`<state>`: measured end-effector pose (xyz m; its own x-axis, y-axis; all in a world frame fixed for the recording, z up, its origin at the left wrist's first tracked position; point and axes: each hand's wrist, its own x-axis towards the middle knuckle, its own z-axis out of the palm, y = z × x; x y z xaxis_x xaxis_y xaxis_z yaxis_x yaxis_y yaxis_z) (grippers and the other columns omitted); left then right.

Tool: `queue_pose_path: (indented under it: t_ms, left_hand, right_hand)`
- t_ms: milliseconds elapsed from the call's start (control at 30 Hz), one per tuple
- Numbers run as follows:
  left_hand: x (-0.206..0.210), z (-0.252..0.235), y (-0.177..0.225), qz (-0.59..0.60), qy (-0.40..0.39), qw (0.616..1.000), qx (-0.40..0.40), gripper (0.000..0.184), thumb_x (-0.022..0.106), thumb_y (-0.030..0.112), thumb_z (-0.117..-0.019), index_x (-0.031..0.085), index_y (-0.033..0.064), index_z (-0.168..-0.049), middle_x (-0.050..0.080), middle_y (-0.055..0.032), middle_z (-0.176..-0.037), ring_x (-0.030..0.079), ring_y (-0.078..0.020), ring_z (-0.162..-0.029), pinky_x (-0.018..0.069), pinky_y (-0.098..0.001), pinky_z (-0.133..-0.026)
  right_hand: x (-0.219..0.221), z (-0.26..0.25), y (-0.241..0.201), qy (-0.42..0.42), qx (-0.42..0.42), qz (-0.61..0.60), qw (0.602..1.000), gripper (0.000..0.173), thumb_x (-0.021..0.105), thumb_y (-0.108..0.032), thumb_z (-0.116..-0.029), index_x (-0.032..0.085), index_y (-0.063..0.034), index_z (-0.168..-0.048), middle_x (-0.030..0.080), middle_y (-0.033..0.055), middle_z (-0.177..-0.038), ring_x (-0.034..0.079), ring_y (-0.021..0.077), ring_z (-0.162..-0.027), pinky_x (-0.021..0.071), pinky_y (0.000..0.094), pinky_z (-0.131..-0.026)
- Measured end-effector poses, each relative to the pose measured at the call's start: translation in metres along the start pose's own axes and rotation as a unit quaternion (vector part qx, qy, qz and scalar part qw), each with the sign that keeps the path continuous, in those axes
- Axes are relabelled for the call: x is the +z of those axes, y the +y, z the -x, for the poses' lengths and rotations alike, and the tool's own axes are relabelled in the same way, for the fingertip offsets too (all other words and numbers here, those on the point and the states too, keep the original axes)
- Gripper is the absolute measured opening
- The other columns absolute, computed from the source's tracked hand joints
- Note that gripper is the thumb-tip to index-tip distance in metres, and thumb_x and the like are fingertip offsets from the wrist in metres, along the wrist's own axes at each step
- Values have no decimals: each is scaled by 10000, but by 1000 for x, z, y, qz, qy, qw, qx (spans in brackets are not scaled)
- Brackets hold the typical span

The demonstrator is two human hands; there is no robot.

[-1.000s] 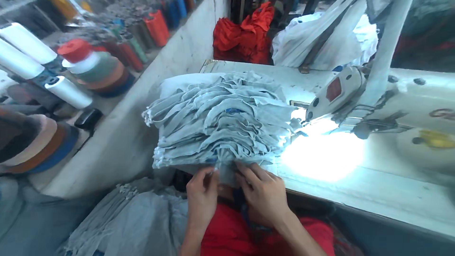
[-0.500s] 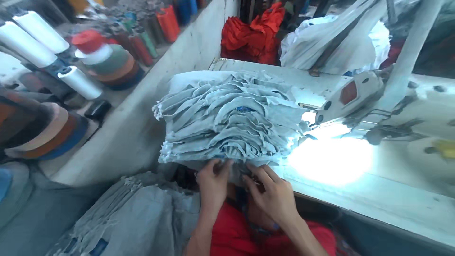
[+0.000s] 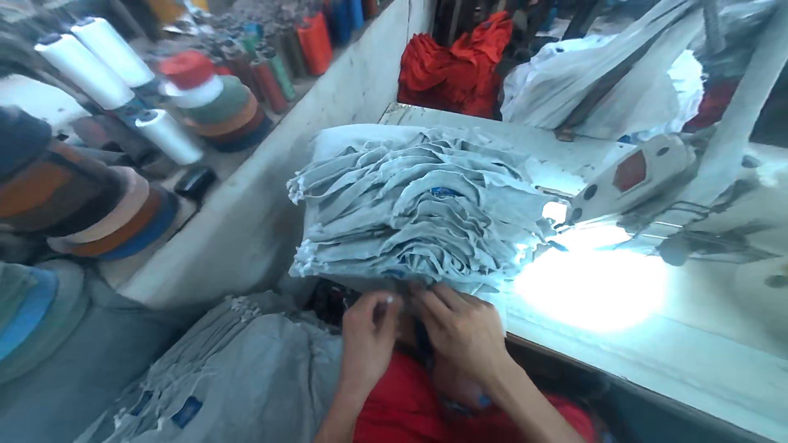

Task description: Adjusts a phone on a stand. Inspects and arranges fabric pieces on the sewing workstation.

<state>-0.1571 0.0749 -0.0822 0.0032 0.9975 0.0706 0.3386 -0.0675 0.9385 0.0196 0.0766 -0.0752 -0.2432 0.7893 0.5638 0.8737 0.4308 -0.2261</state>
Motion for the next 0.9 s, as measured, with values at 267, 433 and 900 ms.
queue_pose_path:
  t_ms: [267, 433, 900]
  left_hand:
    - [-10, -3, -10, 8, 55, 998, 28, 205, 652, 123, -981, 707, 51, -1164, 727, -30, -946, 711, -108, -715, 639, -287, -618]
    - [-15, -25, -4, -56, 139, 980, 134, 167, 631, 110, -991, 735, 31, -1094, 702, -63, -975, 692, -78, -710, 627, -246, -627]
    - [-37, -54, 15, -155, 68, 972, 162, 314, 758, 324, -924, 751, 25, -1019, 713, -117, -1001, 711, -117, -765, 625, -267, -699]
  right_hand:
    - [-1, -56, 2, -58, 78, -91, 991, 268, 677, -134, -831, 763, -113, -1084, 747, 78, -973, 713, 268, -734, 566, 500, -573]
    - [-10, -67, 11, -35, 93, -159, 982, 215, 613, -238, -889, 758, -129, -1005, 705, 11, -848, 645, 141, -699, 539, 383, -592]
    - [-10, -59, 18, -76, 124, -253, 956, 208, 613, -256, -937, 744, -113, -1011, 680, -12, -812, 609, 66, -714, 524, 283, -649]
